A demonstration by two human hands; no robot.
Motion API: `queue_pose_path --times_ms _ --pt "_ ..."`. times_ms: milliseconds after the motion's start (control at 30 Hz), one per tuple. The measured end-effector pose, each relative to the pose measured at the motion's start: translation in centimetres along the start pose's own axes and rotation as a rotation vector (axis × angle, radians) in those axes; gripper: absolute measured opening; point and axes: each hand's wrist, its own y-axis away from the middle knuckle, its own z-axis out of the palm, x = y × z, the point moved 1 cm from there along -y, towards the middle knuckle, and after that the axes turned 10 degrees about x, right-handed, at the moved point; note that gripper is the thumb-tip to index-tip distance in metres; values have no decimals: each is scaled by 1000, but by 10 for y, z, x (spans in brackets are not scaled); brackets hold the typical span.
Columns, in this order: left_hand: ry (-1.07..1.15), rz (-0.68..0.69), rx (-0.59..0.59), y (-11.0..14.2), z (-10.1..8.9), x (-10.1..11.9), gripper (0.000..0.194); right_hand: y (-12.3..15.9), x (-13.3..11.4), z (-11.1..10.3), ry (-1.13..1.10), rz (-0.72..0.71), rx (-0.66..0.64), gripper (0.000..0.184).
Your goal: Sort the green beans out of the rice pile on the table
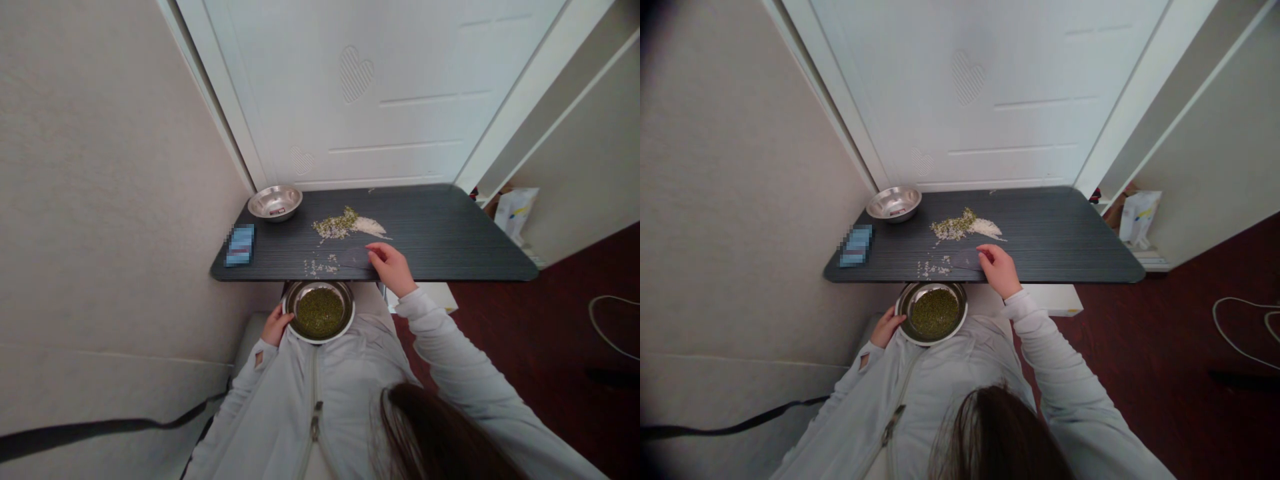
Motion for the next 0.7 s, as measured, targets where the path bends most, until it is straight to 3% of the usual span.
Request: queue_pose_path --times_ms 267,533,700 --pt "3 0 3 1 1 1 38 0 2 3 -99 51 -43 23" --pt "-40 22 -109 -4 5 -5 34 0 1 4 -66 23 -55 22" --pt "-59 23 -121 -4 7 -4 36 0 -3 2 -109 55 -103 20"
